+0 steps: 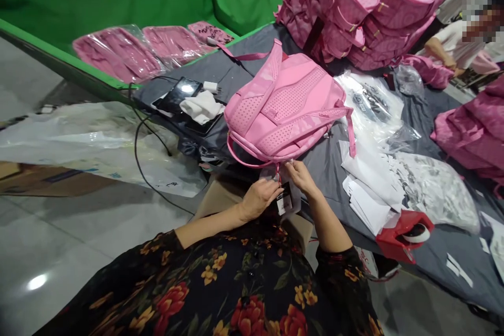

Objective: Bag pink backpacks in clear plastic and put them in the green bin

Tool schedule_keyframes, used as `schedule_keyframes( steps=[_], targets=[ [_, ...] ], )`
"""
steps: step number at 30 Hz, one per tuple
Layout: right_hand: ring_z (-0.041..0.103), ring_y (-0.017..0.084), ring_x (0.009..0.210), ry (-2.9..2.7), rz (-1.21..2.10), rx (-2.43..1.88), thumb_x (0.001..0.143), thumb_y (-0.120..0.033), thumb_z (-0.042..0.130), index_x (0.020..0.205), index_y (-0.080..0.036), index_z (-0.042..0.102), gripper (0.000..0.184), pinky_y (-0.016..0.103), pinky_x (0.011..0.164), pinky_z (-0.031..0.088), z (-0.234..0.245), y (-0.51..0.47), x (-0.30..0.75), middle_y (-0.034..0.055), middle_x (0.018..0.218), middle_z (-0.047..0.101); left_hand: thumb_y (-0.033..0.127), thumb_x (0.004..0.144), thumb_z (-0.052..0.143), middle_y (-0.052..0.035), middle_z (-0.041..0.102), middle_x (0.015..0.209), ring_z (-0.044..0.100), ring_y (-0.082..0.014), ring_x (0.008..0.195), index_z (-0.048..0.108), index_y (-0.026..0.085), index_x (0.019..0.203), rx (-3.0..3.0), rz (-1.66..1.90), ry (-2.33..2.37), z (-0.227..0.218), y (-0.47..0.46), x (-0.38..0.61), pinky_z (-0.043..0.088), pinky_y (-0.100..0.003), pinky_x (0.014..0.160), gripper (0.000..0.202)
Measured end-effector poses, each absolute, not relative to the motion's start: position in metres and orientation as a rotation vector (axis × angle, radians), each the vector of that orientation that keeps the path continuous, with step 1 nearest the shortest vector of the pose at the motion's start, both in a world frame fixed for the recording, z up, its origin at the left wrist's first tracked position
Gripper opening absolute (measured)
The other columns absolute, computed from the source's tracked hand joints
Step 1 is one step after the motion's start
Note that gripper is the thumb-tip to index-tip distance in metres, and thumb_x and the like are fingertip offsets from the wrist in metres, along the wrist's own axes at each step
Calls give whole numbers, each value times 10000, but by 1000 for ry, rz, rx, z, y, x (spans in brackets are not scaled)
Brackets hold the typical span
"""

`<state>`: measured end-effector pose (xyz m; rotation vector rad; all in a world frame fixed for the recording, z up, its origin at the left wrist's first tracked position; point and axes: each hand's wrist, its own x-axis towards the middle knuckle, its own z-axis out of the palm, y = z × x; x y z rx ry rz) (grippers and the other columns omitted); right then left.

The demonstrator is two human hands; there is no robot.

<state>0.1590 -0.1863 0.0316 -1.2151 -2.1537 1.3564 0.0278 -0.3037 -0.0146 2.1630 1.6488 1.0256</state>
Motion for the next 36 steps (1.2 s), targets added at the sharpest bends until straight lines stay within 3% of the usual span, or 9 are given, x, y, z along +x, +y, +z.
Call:
schedule_keyframes(
  steps=[3,8,14,19,22,25,30,33,36],
  targets=[
    [466,144,657,-2079,1346,-1231,835,-658,580,792,-195,550,466,261,622,394,31,-197,156,0,705,528,230,979,597,-74,644,861,598,-211,821,694,155,971,2266,968,1669,-22,-304,30,476,-339,770,123],
    [476,135,657,-2021,1172,-1306,746,-481,611,803,-199,578,289,246,619,397,26,-208,151,-13,706,558,298,952,655,-45,601,966,613,-185,933,709,211,1015,1494,1493,1706,-34,-317,20,525,-337,878,121],
    [435,117,605,-2141,1175,-1312,712,-473,591,760,-195,556,284,244,577,347,38,-199,151,-26,660,513,385,664,901,-91,706,1145,690,-206,1051,658,181,1140,449,1667,1168,-37,-299,30,534,-367,995,573],
    [379,100,574,-2183,1222,-1350,717,-495,614,703,-202,508,311,240,541,296,47,-197,152,-41,613,450,327,597,947,-96,767,1101,709,-219,1043,713,156,1066,177,1692,994,-20,-285,45,518,-368,1016,551],
    [370,95,570,-2118,1287,-1370,696,-476,614,698,-203,502,295,237,537,296,45,-197,153,-44,610,451,288,574,953,-102,778,1098,725,-232,1022,734,151,1039,73,1648,889,-13,-283,45,540,-364,981,532],
    [377,95,580,-2032,1418,-1356,675,-490,630,728,-192,535,318,240,549,323,40,-195,152,-40,631,471,241,578,936,-125,791,946,751,-259,908,744,112,932,-56,1496,806,-12,-281,39,583,-381,888,423],
    [395,106,597,-2050,1461,-1303,707,-539,669,766,-176,575,380,251,569,349,39,-190,156,-28,659,490,127,637,825,-78,772,803,734,-206,742,724,131,854,-232,1492,929,-16,-272,33,591,-318,739,240],
    [429,129,628,-2198,1280,-1228,835,-605,609,737,-172,610,444,262,598,367,42,-187,163,-10,660,494,92,621,757,-39,745,735,690,-166,647,700,149,790,-232,1551,1056,-21,-267,36,568,-286,679,187],
    [478,147,668,-2285,824,-1170,948,-518,548,762,-181,673,405,267,645,385,47,-188,170,14,710,537,52,582,706,-21,709,674,637,-139,569,678,153,716,-220,1573,1112,-25,-259,42,546,-283,640,170]
  ],
)
